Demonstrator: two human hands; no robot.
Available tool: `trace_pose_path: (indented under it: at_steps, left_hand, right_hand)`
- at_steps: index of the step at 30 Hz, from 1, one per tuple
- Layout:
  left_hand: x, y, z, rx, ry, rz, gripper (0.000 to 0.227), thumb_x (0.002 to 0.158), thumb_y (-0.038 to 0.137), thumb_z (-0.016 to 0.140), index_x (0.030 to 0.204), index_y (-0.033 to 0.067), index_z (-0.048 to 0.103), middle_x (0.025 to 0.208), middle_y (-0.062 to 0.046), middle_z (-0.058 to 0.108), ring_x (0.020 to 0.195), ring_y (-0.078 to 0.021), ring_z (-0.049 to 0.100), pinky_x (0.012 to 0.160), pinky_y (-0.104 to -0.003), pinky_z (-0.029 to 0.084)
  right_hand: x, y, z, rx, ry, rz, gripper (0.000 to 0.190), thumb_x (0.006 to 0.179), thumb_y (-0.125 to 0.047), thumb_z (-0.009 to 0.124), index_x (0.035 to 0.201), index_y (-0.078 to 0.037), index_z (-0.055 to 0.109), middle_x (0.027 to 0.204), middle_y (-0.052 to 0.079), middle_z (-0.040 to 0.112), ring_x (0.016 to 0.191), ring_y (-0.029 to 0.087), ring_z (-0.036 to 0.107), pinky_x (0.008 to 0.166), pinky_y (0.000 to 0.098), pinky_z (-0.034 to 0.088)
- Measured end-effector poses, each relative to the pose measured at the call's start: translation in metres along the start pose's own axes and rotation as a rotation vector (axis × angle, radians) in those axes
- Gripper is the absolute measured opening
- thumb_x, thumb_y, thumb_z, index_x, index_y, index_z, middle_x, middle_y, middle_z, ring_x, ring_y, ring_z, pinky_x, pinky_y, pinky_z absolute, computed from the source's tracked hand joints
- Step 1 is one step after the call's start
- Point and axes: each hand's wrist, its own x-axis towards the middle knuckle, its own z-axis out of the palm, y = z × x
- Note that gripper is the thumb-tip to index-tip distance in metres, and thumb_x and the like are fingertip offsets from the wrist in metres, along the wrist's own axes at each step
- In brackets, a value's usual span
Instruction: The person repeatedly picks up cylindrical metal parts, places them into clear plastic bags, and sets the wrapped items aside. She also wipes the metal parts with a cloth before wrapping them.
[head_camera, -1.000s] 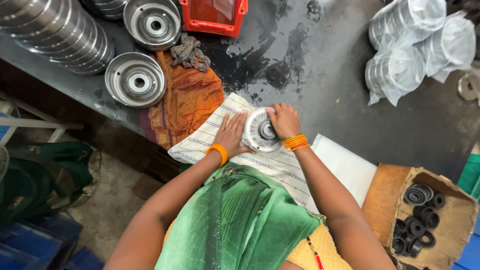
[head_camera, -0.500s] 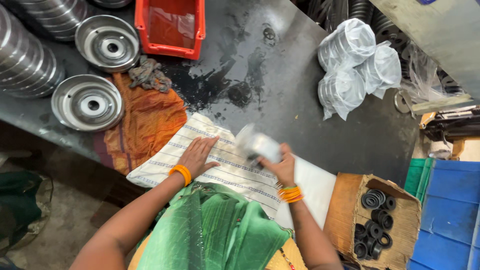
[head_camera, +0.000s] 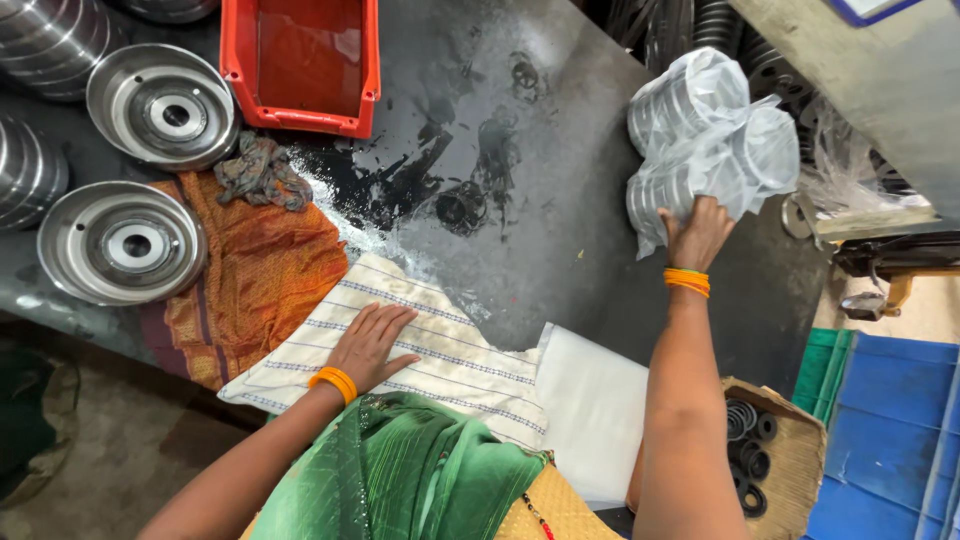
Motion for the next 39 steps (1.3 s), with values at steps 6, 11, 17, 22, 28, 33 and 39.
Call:
trace_pose_path:
  at_steps: [6, 11, 17, 22, 28, 33, 39]
  left_hand:
    - [0.001, 0.002, -0.001, 0.074, -0.035, 0.02, 0.074, 0.089, 0.055, 0.065, 0.144, 0.0078, 0.048, 0.143, -0.012, 0.053, 0.137, -0.0268, 0.045, 0.121, -0.046, 0.025]
    - [-0.005, -0.003, 0.005, 0.031, -0.01, 0.028, 0.073, 0.091, 0.054, 0.065, 0.145, 0.0079, 0.049, 0.144, -0.011, 0.054, 0.139, -0.0263, 0.045, 0.123, -0.046, 0.025]
    - [-0.006, -0.003, 0.003, 0.009, -0.008, 0.013, 0.071, 0.09, 0.053, 0.068, 0.142, 0.0084, 0.05, 0.144, -0.012, 0.053, 0.14, -0.028, 0.044, 0.123, -0.047, 0.024]
    - [-0.006, 0.005, -0.004, 0.035, -0.048, 0.012, 0.073, 0.089, 0.053, 0.07, 0.142, 0.0084, 0.049, 0.143, -0.012, 0.053, 0.138, -0.0288, 0.044, 0.122, -0.047, 0.025]
    - [0.001, 0.002, -0.016, -0.21, -0.023, -0.054, 0.066, 0.087, 0.045, 0.077, 0.139, 0.0134, 0.052, 0.138, -0.009, 0.058, 0.135, -0.0287, 0.05, 0.122, -0.046, 0.029]
    - [0.001, -0.007, -0.022, -0.883, -0.128, -0.313, 0.062, 0.088, 0.032, 0.078, 0.14, 0.0129, 0.05, 0.133, -0.007, 0.066, 0.132, -0.0237, 0.057, 0.112, -0.044, 0.044]
    - [0.003, -0.012, -0.036, -1.298, -0.132, -0.356, 0.058, 0.09, 0.018, 0.076, 0.141, 0.0089, 0.05, 0.131, -0.011, 0.064, 0.121, -0.019, 0.063, 0.105, -0.034, 0.056]
  right_hand:
    - [-0.019, -0.004, -0.036, 0.013, -0.021, -0.074, 0.058, 0.087, -0.026, 0.088, 0.133, -0.005, 0.059, 0.129, 0.016, 0.059, 0.122, 0.037, 0.052, 0.107, 0.0508, 0.037]
    - [-0.131, -0.057, -0.076, 0.597, 0.042, 0.32, 0.035, 0.099, -0.016, 0.08, 0.123, -0.002, 0.059, 0.114, 0.012, 0.059, 0.103, 0.026, 0.055, 0.093, 0.0399, 0.045]
    - [-0.344, -0.169, -0.118, 0.402, -0.154, 0.579, 0.037, 0.083, -0.018, 0.087, 0.101, 0.001, 0.061, 0.1, 0.015, 0.06, 0.092, 0.028, 0.058, 0.081, 0.0389, 0.05]
    - [-0.395, -0.174, -0.118, 0.567, -0.171, 0.732, 0.029, 0.095, -0.019, 0.077, 0.112, -0.003, 0.06, 0.115, 0.013, 0.055, 0.1, 0.023, 0.06, 0.09, 0.0349, 0.054]
    - [-0.378, -0.17, -0.121, 0.487, -0.199, 0.587, 0.036, 0.085, -0.013, 0.084, 0.108, 0.002, 0.061, 0.107, 0.015, 0.054, 0.089, 0.026, 0.057, 0.081, 0.0354, 0.05]
    - [-0.375, -0.176, -0.13, 0.557, -0.268, 0.734, 0.019, 0.098, -0.019, 0.077, 0.105, -0.004, 0.067, 0.105, 0.006, 0.064, 0.086, 0.019, 0.063, 0.082, 0.0329, 0.054]
    - [-0.374, -0.181, -0.127, 0.336, -0.07, 0.316, 0.045, 0.074, -0.023, 0.087, 0.104, 0.002, 0.065, 0.098, 0.015, 0.058, 0.084, 0.029, 0.058, 0.075, 0.0372, 0.052]
